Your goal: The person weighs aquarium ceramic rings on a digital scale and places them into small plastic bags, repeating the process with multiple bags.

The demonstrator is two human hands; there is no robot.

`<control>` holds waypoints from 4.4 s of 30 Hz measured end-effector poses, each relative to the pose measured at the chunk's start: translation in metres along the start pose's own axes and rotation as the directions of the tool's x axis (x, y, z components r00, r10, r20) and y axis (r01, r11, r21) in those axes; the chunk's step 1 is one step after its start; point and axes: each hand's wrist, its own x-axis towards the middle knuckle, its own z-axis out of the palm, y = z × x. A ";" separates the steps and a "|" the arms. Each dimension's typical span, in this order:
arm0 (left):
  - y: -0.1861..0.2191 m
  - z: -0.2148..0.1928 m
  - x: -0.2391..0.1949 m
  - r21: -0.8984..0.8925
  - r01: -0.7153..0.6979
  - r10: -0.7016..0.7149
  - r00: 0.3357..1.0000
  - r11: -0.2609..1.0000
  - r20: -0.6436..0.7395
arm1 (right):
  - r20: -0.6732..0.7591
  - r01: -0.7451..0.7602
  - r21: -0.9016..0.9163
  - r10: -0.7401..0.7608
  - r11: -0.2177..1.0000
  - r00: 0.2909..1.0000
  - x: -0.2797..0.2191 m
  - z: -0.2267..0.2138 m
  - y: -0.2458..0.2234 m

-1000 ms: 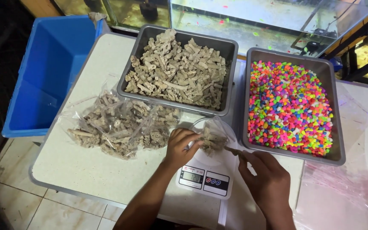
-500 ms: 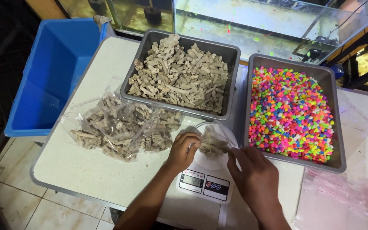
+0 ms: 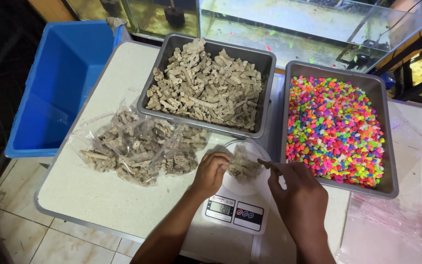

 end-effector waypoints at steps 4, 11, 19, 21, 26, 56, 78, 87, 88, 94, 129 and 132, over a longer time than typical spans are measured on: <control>0.000 0.000 0.000 0.012 -0.011 0.011 1.000 1.000 -0.006 | 0.041 0.003 0.017 -0.004 1.000 0.999 -0.001 0.004 -0.002; 0.000 0.000 0.001 0.011 0.006 -0.006 1.000 1.000 -0.014 | 0.108 0.022 0.074 -0.030 0.997 0.994 -0.001 0.007 -0.005; -0.001 0.001 0.001 0.028 -0.011 0.012 1.000 1.000 -0.028 | -0.020 0.035 0.325 -0.030 0.945 0.999 0.004 -0.009 -0.009; -0.002 0.001 0.000 0.037 -0.007 0.009 0.999 0.999 -0.036 | -0.064 0.012 0.421 0.016 0.907 0.998 0.002 -0.013 -0.012; 0.000 0.000 0.000 0.033 -0.015 0.017 0.999 0.999 -0.034 | -0.035 -0.007 0.484 0.027 0.875 0.999 -0.003 0.001 -0.012; 0.077 -0.029 0.058 0.069 0.589 -0.529 0.661 0.805 0.533 | 0.277 -0.224 0.667 0.042 0.711 0.960 -0.084 0.110 0.064; 0.025 -0.020 0.023 -0.304 0.320 -0.247 0.935 0.897 0.254 | -0.026 -0.106 0.613 0.154 0.783 0.988 -0.106 0.148 0.069; 0.007 -0.017 0.026 -0.297 -0.069 0.053 0.997 0.952 -0.062 | -0.243 0.000 0.568 0.167 0.823 0.956 -0.098 0.142 0.063; 0.009 -0.017 0.027 -0.299 -0.070 0.054 0.997 0.952 -0.061 | -0.243 0.000 0.567 0.168 0.824 0.955 -0.097 0.141 0.062; 0.016 -0.017 0.026 -0.246 -0.046 0.031 0.997 0.968 -0.064 | -0.254 -0.004 0.559 0.176 0.829 0.951 -0.101 0.142 0.064; 0.008 -0.010 0.021 -0.197 -0.011 -0.005 0.997 0.980 -0.080 | -0.405 0.109 0.492 0.117 0.864 0.907 -0.099 0.149 0.065; 0.009 -0.009 0.022 -0.206 -0.015 -0.004 0.996 0.978 -0.091 | -0.500 0.250 0.320 -0.061 0.914 0.864 -0.095 0.137 0.072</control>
